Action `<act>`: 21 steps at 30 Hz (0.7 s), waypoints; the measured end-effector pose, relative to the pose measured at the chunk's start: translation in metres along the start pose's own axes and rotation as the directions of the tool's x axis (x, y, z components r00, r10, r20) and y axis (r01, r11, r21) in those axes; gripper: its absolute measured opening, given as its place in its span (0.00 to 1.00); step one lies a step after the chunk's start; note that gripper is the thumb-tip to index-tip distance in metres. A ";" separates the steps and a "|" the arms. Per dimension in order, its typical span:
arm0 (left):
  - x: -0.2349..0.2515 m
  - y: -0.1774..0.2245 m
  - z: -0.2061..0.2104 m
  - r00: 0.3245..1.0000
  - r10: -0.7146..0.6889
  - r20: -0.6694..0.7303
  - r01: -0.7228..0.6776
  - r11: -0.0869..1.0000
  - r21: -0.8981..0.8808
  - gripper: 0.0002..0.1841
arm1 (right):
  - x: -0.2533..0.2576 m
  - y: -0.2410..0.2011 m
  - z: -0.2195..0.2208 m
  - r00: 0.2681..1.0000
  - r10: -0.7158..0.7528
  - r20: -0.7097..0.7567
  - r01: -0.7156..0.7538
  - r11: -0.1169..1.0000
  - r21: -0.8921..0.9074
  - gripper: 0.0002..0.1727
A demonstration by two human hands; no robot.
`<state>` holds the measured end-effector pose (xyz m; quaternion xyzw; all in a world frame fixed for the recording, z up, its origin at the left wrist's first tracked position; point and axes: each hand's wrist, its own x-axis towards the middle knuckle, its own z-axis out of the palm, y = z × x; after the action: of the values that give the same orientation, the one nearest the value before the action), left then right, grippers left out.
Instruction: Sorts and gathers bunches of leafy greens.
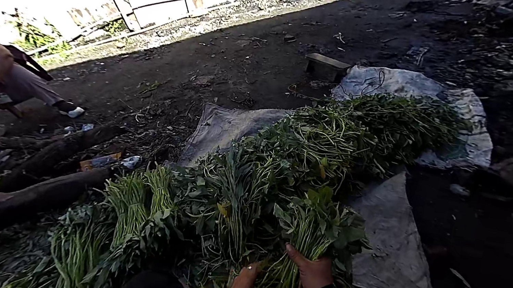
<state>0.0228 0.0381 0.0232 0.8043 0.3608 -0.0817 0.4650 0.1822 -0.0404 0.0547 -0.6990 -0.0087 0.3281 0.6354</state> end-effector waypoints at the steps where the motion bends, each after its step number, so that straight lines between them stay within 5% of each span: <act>1: 0.001 -0.004 0.010 0.990 0.063 -0.125 -0.083 0.984 -0.158 0.33 | 0.001 0.001 0.000 1.000 0.009 0.001 -0.009 1.000 0.028 0.31; 4: 0.013 -0.002 0.026 0.809 0.061 -0.584 -0.363 0.835 -0.415 0.12 | 0.013 0.000 -0.005 0.999 0.033 -0.027 -0.029 0.990 0.137 0.29; 6: 0.021 0.014 0.014 0.691 -0.081 -0.718 -0.407 0.778 -0.479 0.10 | 0.019 -0.003 -0.010 0.997 0.058 -0.054 -0.047 0.980 0.195 0.27; 8: 0.030 0.029 0.001 0.651 -0.109 -0.751 -0.377 0.813 -0.444 0.10 | 0.018 -0.004 -0.010 0.995 0.089 -0.039 -0.079 0.974 0.212 0.25; 12: 0.033 0.058 -0.001 0.826 0.154 -0.543 -0.285 0.944 -0.167 0.12 | 0.008 0.003 -0.002 0.996 0.090 0.000 -0.089 0.992 0.084 0.33; 18: 0.023 0.040 0.012 0.796 0.347 -0.495 -0.405 0.914 -0.011 0.09 | 0.018 0.000 -0.007 0.983 0.157 -0.095 -0.153 0.987 0.051 0.33; 21: 0.001 0.017 -0.003 0.911 0.189 -0.367 -0.159 0.981 0.111 0.10 | 0.030 -0.001 -0.013 0.967 0.183 -0.178 -0.176 0.983 0.055 0.33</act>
<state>0.0337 0.0361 0.0360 0.8515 0.3667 0.1013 0.3609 0.2125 -0.0388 0.0414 -0.7116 0.1192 0.3188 0.6147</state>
